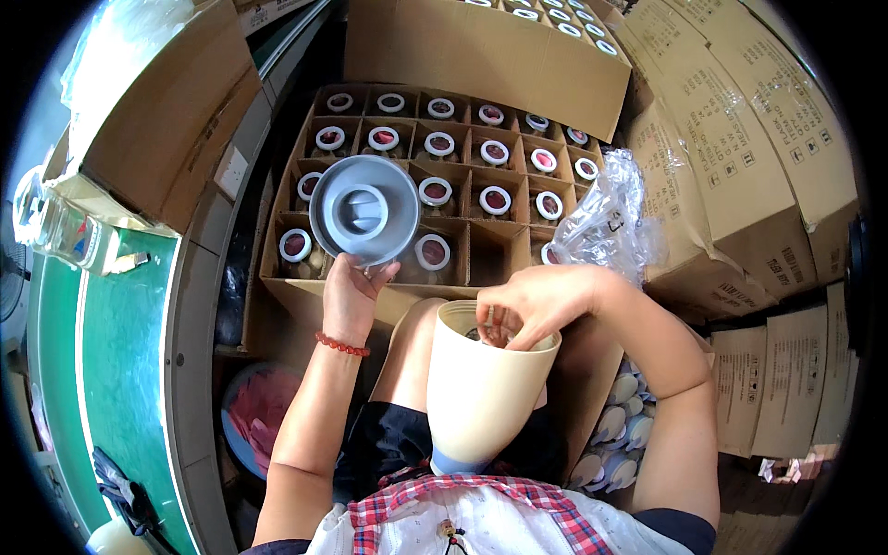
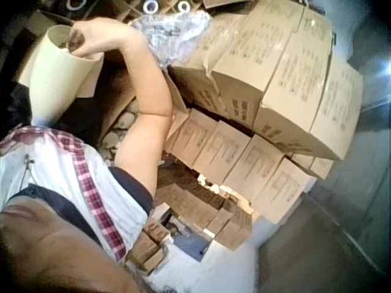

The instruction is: The person places white plastic rings into compartments of a cardboard box. Then, the person unpacks beige containers from a box, opens them, inserts a metal strainer, and closes them with lids. The person handles the containers one at a time.

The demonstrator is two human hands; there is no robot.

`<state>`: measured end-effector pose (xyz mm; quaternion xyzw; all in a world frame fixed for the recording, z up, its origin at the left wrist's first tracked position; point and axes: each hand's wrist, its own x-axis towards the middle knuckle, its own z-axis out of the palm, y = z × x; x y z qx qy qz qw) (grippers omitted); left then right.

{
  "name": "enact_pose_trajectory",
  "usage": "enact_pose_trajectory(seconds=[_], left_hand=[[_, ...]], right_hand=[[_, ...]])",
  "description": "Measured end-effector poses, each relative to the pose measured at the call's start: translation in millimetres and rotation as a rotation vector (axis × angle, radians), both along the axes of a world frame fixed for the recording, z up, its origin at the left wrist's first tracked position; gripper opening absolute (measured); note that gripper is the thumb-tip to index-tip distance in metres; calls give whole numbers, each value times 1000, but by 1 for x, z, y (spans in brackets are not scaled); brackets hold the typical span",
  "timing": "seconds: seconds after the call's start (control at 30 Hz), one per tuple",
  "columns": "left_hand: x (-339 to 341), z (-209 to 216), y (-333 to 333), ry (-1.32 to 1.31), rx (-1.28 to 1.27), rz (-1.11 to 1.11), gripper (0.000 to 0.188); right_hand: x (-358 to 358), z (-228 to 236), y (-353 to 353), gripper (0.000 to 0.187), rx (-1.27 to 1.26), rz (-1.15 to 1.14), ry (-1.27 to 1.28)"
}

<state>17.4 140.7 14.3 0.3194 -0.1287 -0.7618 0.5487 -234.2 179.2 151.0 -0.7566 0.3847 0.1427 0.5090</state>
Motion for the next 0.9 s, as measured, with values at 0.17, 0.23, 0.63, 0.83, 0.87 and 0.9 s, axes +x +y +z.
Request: enact_pose_trajectory(seconds=[0.17, 0.23, 0.63, 0.83, 0.87, 0.9], left_hand=[[2, -11, 5, 22, 27, 25, 20], [1, -15, 8, 7, 3, 16, 20], [29, -18, 40, -59, 7, 64, 13], [44, -18, 62, -121, 37, 78, 17], [44, -15, 65, -127, 29, 72, 17], [43, -10, 69, -132, 15, 67, 17]], right_hand=[[23, 15, 5, 53, -125, 115, 138], [17, 7, 5, 52, -117, 83, 99], [44, 55, 114, 26, -299, 46, -983], [72, 20, 169, 26, -58, 149, -1089], [76, 16, 177, 24, -71, 169, -1074], [80, 13, 184, 23, -87, 193, -1056]])
